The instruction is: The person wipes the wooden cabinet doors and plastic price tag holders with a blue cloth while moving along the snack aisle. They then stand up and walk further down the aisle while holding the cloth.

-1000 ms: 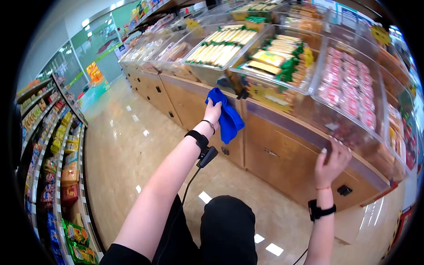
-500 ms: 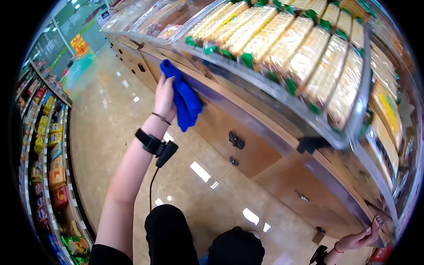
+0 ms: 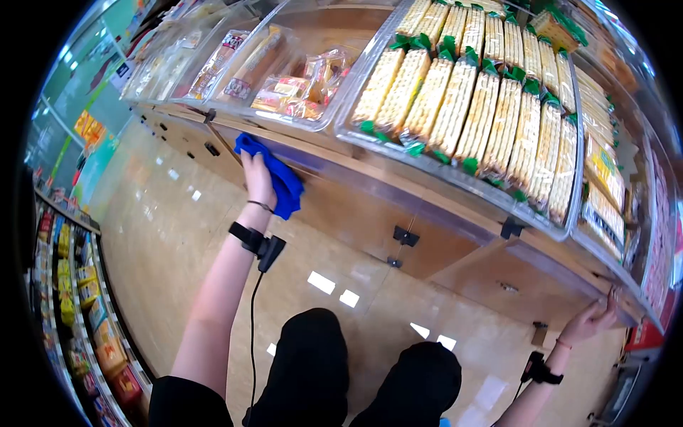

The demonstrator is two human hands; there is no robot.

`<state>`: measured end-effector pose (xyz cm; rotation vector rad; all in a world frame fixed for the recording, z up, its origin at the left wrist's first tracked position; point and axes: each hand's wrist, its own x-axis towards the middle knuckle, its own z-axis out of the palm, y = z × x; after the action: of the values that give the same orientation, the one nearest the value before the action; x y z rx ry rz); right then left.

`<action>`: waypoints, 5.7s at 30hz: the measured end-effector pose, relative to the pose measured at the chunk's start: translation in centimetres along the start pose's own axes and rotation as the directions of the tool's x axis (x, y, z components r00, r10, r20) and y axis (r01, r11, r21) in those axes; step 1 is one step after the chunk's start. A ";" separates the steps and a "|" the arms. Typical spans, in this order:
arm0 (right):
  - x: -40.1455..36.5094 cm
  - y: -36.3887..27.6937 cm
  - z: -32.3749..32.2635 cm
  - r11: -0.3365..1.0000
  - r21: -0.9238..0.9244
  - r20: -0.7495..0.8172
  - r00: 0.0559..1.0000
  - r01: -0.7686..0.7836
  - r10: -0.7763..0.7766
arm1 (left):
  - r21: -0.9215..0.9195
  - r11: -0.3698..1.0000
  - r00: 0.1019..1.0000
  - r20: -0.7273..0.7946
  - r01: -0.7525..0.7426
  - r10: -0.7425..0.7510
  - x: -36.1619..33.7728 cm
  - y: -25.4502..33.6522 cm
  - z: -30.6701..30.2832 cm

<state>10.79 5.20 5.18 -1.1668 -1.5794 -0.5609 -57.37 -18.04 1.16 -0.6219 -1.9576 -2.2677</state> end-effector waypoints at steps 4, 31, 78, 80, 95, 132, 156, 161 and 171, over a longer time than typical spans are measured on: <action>0.5 -7.7 -1.6 0.973 -0.022 0.193 0.956 0.231 -0.222 | 0.242 0.970 0.994 0.107 -0.030 0.004 -6.0 4.2 2.2; 1.2 -17.9 -3.6 0.999 -0.032 0.448 0.894 0.019 -0.003 | 0.235 0.938 0.964 0.139 -0.255 0.227 1.0 0.3 -3.3; -1.0 -16.0 0.6 0.981 0.005 0.049 0.980 0.192 -0.192 | -0.457 0.429 0.592 0.312 0.779 -0.743 -8.9 -26.2 -4.5; -0.9 -16.1 0.5 0.981 0.001 0.056 0.979 0.194 -0.194 | -0.439 0.574 0.701 0.211 0.691 -0.681 -6.3 -19.9 -4.7; -0.9 -15.8 0.8 0.985 -0.074 0.063 0.986 0.159 -0.154 | -0.507 0.043 0.373 0.571 0.861 -0.731 -20.5 -18.1 4.6; -1.1 -15.6 1.0 0.983 -0.080 0.016 0.986 0.165 -0.165 | -0.442 0.311 0.450 0.255 0.842 -0.856 -10.7 -20.0 -2.5; -1.1 -15.4 1.3 0.989 -0.040 -0.036 0.989 0.145 -0.147 | -0.367 0.426 0.537 0.290 0.827 -0.792 -9.8 -29.9 -3.4; -1.3 -15.4 1.6 0.991 -0.034 -0.049 0.991 0.126 -0.128 | -0.241 0.763 0.777 -0.049 0.600 -0.627 -3.0 -19.9 -5.7; -1.2 -15.5 1.8 0.992 -0.038 -0.060 0.990 0.124 -0.126 | -0.223 0.206 0.282 0.398 0.953 -0.873 -20.9 -28.9 3.4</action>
<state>-3.79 -0.20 6.56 -1.0705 -1.6023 -0.7030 -46.69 -13.74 -32.81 0.7080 -2.2377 -3.4968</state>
